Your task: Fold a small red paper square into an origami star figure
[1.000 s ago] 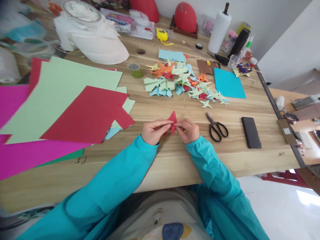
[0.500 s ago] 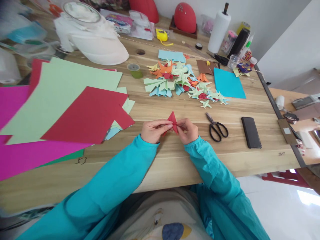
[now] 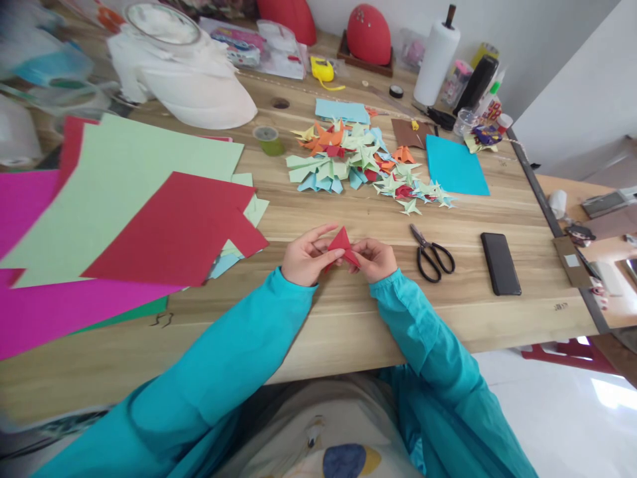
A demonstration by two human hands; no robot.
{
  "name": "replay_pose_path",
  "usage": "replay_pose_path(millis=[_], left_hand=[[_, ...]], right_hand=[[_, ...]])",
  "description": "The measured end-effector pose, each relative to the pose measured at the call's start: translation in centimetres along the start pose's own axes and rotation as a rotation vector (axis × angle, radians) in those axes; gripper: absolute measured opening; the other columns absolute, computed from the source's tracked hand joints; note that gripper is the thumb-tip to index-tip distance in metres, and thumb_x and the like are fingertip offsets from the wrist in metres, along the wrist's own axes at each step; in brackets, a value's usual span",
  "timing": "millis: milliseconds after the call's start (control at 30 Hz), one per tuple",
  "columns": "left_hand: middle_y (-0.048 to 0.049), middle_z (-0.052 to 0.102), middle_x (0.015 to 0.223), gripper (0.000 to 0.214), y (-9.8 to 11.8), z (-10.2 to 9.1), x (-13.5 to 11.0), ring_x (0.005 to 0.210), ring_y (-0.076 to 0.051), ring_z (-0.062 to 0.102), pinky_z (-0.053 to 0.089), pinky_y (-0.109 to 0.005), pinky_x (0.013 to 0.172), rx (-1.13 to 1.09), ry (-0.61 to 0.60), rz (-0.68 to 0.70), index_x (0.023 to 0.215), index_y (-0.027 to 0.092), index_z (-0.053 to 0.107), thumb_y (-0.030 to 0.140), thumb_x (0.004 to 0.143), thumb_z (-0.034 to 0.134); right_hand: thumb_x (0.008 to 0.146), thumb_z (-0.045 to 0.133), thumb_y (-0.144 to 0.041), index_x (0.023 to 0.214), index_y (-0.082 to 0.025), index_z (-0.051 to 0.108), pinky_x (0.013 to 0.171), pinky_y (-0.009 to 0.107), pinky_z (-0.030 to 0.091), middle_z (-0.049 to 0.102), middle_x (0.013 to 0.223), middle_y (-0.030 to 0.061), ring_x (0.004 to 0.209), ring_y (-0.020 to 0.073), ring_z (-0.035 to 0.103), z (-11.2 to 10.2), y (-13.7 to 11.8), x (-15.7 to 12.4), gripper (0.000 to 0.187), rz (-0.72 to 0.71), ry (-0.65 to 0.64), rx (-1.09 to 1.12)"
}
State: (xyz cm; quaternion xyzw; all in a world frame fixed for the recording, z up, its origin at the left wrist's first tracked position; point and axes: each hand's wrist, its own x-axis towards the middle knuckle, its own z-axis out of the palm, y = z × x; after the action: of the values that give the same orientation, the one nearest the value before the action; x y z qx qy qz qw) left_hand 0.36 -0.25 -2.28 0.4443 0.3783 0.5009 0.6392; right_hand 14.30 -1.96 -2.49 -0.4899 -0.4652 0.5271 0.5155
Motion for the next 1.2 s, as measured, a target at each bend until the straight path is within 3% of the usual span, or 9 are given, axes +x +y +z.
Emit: replay_pose_path(millis=[233,400,700,1200], left_hand=[[-0.0104,0.071,0.080,0.054,-0.09,0.19,0.18,0.060,-0.021,0.066,0.056,-0.038,0.062,-0.152,0.004,-0.093,0.101,0.011,0.061,0.036,0.056,0.076],[-0.0097,0.071,0.082,0.048,0.01,0.32,-0.05,0.065,-0.021,0.067,0.056,-0.037,0.063,-0.088,-0.011,-0.082,0.091,0.011,0.065,0.033,0.052,0.079],[-0.0023,0.064,0.051,0.029,0.56,0.18,0.00,0.045,-0.014,0.058,0.050,-0.027,0.049,0.000,-0.053,-0.086,0.070,0.012,0.067,0.030,0.051,0.079],[-0.0028,0.065,0.054,0.032,0.16,-0.16,0.21,0.047,-0.015,0.060,0.050,-0.028,0.050,0.064,-0.025,-0.027,0.070,0.013,0.066,0.035,0.051,0.078]], right_hand=[[0.054,0.073,-0.051,0.060,-0.015,0.056,0.035,0.021,0.046,0.063,0.049,0.0015,0.036,0.0103,0.055,-0.26,-0.09,0.13,0.040,0.015,-0.006,0.019],[0.051,0.074,-0.052,0.058,-0.015,0.055,0.035,0.021,0.046,0.062,0.047,0.0005,0.035,0.0103,0.055,-0.25,-0.29,0.10,0.042,0.061,-0.028,0.043],[0.053,0.073,-0.052,0.061,-0.015,0.057,0.036,0.023,0.048,0.064,0.051,0.0019,0.037,0.0117,0.056,-0.50,-0.22,0.05,0.042,0.087,-0.111,0.064],[0.063,0.068,-0.050,0.066,-0.014,0.060,0.038,0.022,0.048,0.064,0.053,0.0007,0.038,0.0114,0.057,-0.91,-0.53,0.06,0.037,0.095,-0.175,0.100]])
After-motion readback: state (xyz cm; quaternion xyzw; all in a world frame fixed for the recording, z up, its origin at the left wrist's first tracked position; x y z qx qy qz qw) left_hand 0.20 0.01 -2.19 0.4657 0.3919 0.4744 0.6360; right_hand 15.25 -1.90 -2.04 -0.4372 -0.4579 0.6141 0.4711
